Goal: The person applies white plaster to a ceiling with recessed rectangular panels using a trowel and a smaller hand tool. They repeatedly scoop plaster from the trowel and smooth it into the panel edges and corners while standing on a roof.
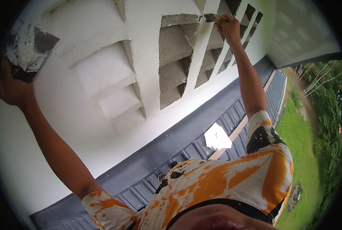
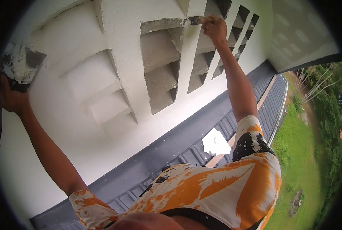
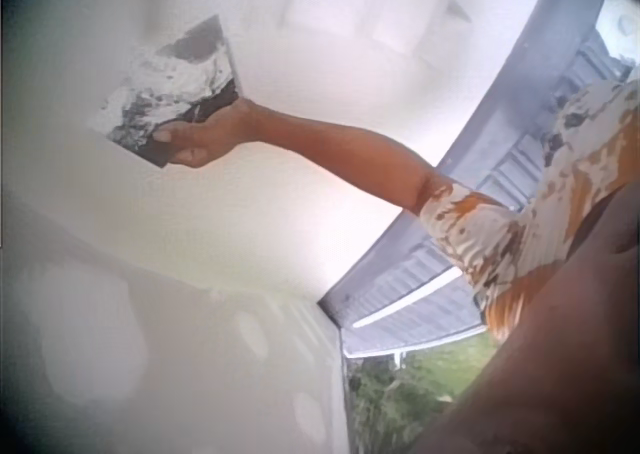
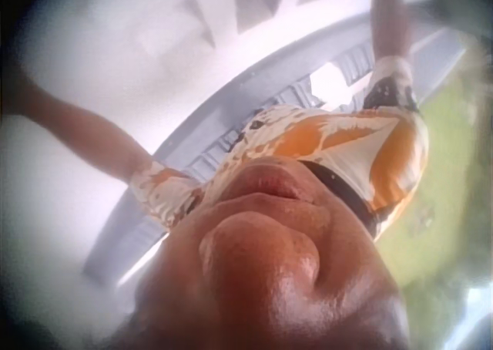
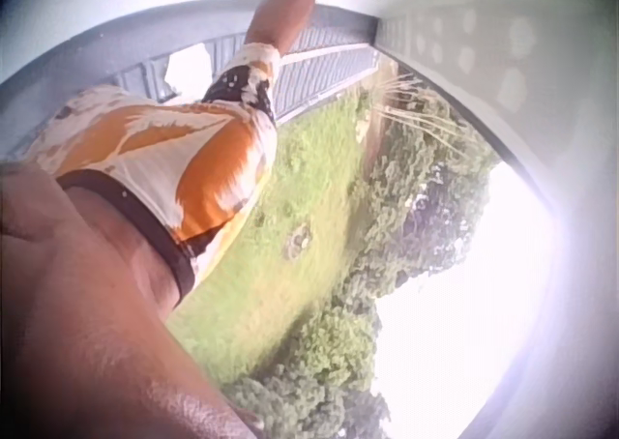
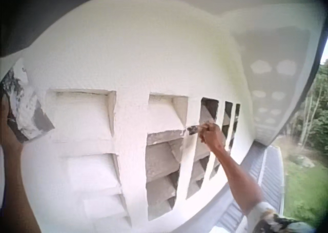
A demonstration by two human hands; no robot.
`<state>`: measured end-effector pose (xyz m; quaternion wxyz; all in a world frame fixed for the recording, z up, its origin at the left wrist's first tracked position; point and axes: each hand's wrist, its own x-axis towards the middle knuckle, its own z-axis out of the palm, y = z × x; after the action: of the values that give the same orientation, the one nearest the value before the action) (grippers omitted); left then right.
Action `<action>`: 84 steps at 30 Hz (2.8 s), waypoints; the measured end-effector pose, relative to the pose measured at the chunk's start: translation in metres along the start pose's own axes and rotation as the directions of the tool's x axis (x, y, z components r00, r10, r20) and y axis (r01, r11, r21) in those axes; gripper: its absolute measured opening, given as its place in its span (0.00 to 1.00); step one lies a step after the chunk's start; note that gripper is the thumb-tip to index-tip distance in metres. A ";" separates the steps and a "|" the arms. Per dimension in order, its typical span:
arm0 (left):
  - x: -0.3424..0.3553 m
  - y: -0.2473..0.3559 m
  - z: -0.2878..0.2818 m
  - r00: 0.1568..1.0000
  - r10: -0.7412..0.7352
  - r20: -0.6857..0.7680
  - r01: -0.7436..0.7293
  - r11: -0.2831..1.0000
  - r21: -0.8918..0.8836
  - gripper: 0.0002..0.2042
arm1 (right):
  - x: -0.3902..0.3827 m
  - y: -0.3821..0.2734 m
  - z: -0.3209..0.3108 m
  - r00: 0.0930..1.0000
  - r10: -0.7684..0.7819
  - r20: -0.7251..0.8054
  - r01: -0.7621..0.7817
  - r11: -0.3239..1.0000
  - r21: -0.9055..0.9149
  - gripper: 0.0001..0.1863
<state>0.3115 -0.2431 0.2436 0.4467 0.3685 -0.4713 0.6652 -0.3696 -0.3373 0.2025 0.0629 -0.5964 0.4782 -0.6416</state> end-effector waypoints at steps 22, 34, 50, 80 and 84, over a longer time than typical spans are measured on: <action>0.040 0.016 -0.047 0.366 -0.869 0.334 0.548 -0.089 -0.832 0.18 | -0.016 -0.094 0.000 0.906 -0.273 0.323 0.304 0.952 -0.048 0.07; 0.047 0.018 -0.058 0.301 -0.911 0.282 0.668 -0.010 -0.744 0.18 | -0.046 -0.078 0.012 0.958 -0.099 0.268 0.053 0.983 0.176 0.10; 0.075 0.046 -0.067 0.227 -0.906 0.358 0.590 -0.164 -0.790 0.19 | -0.021 -0.053 0.023 0.948 -0.251 -0.196 0.243 0.968 -0.060 0.10; -0.168 0.266 -0.306 -0.352 -0.564 0.748 0.496 -0.789 -0.362 0.19 | -0.037 -0.216 0.007 0.330 -0.757 0.564 0.943 0.243 -0.226 0.07; -0.217 0.276 -0.378 -0.476 -0.509 0.717 0.433 -0.845 -0.313 0.18 | -0.044 -0.166 -0.028 0.884 -0.401 0.240 0.390 0.916 0.094 0.07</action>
<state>0.0970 0.0214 -0.1436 0.8733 0.2832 -0.0810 -0.3880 -0.2991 -0.2053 0.2902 0.0042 -0.7571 0.3205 -0.5693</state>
